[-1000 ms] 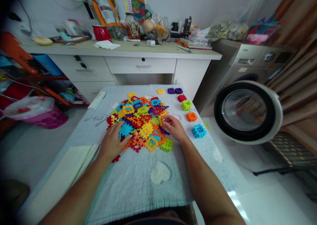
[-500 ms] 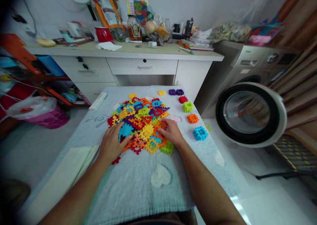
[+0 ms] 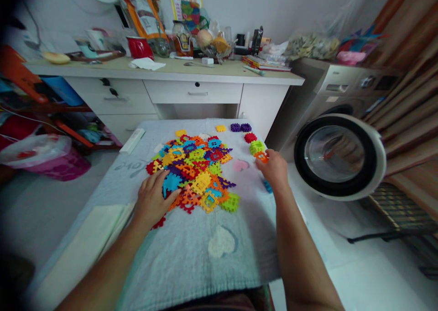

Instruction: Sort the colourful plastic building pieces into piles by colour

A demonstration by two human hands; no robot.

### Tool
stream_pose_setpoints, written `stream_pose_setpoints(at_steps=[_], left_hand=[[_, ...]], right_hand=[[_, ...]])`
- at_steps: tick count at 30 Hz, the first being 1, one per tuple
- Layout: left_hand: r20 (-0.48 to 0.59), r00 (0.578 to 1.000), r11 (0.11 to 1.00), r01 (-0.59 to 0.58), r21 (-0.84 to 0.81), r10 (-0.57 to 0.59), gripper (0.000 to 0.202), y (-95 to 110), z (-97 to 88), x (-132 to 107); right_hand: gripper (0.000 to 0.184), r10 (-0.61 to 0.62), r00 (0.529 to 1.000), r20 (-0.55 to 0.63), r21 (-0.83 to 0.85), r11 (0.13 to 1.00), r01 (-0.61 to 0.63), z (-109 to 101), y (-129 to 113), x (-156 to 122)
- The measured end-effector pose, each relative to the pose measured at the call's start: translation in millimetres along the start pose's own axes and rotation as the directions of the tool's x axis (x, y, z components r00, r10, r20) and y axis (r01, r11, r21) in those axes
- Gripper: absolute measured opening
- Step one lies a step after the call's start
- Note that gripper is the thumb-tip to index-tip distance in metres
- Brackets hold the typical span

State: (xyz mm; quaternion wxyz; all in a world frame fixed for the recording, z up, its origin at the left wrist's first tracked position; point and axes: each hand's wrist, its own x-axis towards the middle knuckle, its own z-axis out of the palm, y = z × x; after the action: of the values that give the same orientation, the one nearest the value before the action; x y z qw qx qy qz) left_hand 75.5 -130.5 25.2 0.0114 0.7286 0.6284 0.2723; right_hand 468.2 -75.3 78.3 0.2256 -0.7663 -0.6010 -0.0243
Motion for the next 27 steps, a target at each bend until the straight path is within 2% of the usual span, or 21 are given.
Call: stream_pose_setpoints(at_steps=[3, 7, 15, 21, 24, 27], left_hand=[[0.011, 1.0, 1.0, 0.006, 0.004, -0.006, 0.06, 1.1, -1.8, 0.0], [0.023, 1.0, 1.0, 0.02, 0.022, -0.02, 0.059, 1.6, -3.9, 0.4], [0.023, 0.999, 0.996, 0.033, 0.078, -0.035, 0.063, -4.7, -2.1, -1.6], [0.02, 0.997, 0.99, 0.065, 0.127, -0.068, 0.064, -2.3, -2.1, -2.9], [0.004, 0.994, 0.985, 0.104, 0.135, -0.106, 0.068, -2.2, -1.4, -2.7], [-0.038, 0.989, 0.982, 0.149, 0.112, -0.146, 0.067, -5.3, 0.1, -2.0]], right_hand=[[0.039, 0.07, 0.995, 0.078, -0.153, 0.987, -0.057, -10.0, 12.8, 9.3], [0.036, 0.093, 0.986, 0.141, -0.247, 0.967, -0.056, -5.5, 17.6, 15.0], [0.045, 0.135, 0.964, 0.227, -0.331, 0.942, -0.054, 12.1, 16.6, 19.2], [0.048, 0.159, 0.957, 0.242, -0.351, 0.934, -0.066, 4.1, 12.0, 18.5], [0.05, 0.12, 0.976, 0.179, -0.306, 0.95, -0.061, -3.1, 2.3, 15.5], [0.044, -0.032, 0.989, 0.144, -0.169, 0.984, 0.056, -1.9, -20.6, 9.4]])
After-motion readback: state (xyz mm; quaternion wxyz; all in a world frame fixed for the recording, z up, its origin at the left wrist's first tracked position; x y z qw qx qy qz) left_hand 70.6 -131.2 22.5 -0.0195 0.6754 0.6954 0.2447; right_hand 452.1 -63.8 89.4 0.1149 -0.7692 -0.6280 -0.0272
